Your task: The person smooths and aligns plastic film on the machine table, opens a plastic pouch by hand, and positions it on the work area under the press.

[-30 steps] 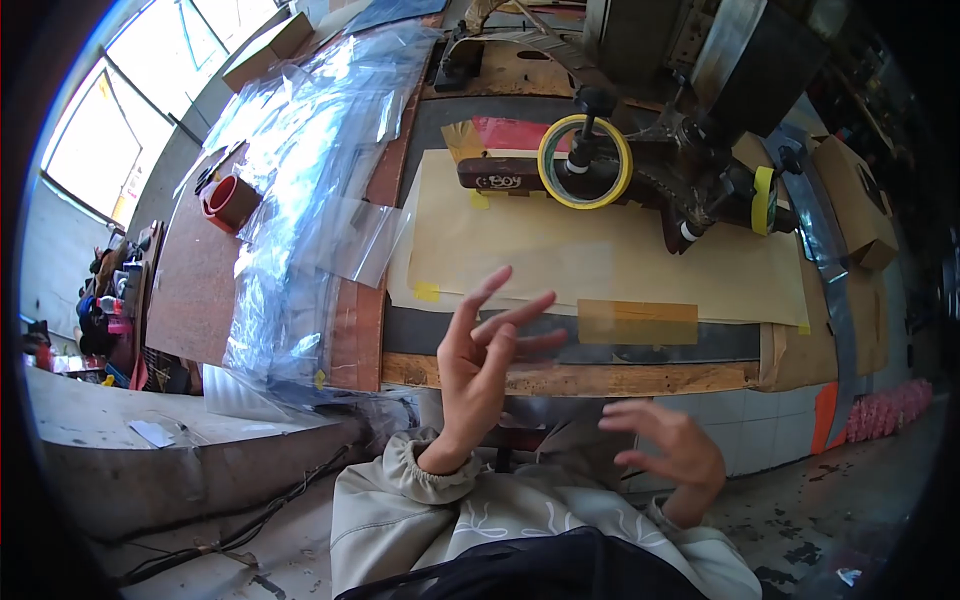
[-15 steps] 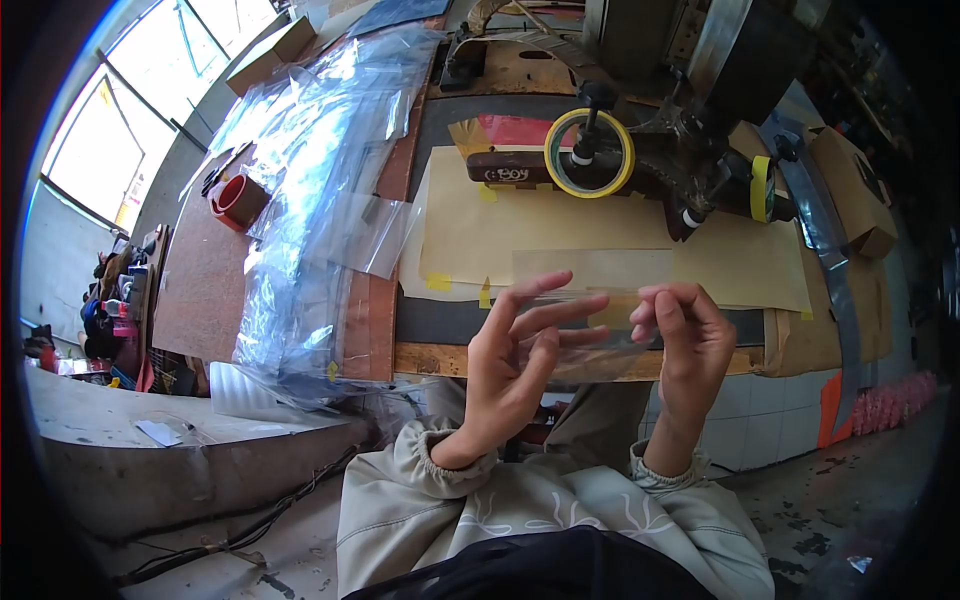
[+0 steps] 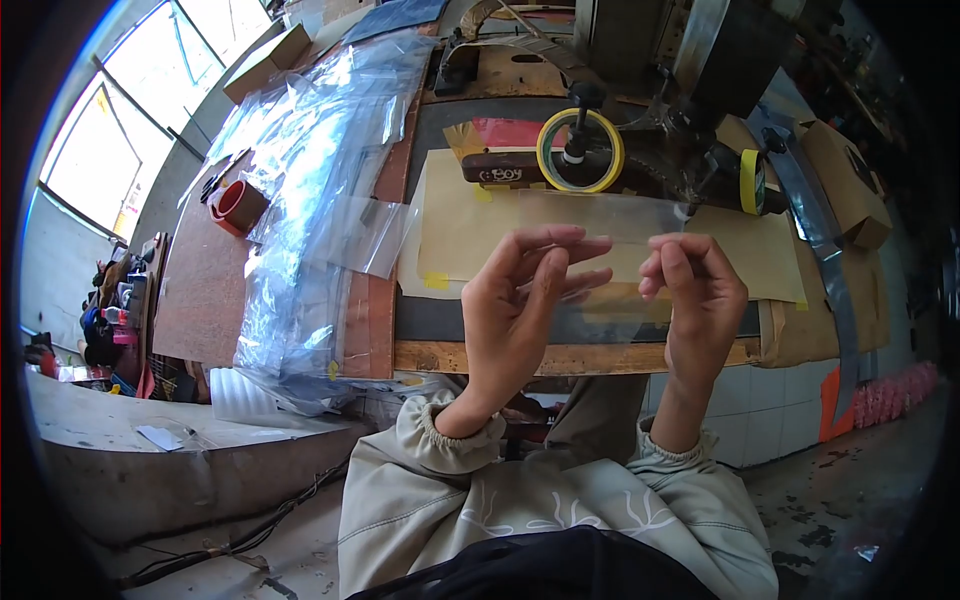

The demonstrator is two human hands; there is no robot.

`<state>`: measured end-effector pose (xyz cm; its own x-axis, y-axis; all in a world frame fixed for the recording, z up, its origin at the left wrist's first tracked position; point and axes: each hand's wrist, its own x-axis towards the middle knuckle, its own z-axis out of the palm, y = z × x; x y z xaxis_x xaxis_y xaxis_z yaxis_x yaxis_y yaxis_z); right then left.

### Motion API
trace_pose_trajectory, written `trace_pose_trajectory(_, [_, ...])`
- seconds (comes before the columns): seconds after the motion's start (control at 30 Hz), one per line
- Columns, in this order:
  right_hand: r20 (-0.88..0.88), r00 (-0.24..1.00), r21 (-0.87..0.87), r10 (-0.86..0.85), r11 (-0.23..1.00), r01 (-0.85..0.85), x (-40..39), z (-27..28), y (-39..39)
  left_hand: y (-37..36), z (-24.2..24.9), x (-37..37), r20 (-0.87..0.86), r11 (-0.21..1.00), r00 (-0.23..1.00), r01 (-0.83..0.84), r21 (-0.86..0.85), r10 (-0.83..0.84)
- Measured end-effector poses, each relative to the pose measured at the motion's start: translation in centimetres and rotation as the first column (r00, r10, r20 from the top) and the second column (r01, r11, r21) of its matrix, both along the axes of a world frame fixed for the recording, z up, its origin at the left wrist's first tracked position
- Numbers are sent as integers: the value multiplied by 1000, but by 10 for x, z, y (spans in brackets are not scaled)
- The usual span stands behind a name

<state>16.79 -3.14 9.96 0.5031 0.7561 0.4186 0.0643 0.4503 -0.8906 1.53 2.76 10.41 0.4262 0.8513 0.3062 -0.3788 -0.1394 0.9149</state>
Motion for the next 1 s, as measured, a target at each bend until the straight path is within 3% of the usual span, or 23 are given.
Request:
trace_pose_trajectory(0.63, [-13, 999, 33, 52, 998, -52, 5, 1, 8, 16, -6, 7, -17, 988, 990, -136, 77, 138])
trace_pose_trajectory(1.0, [-27, 999, 21, 46, 999, -46, 5, 0, 12, 20, -2, 6, -13, 997, 998, -58, 44, 59])
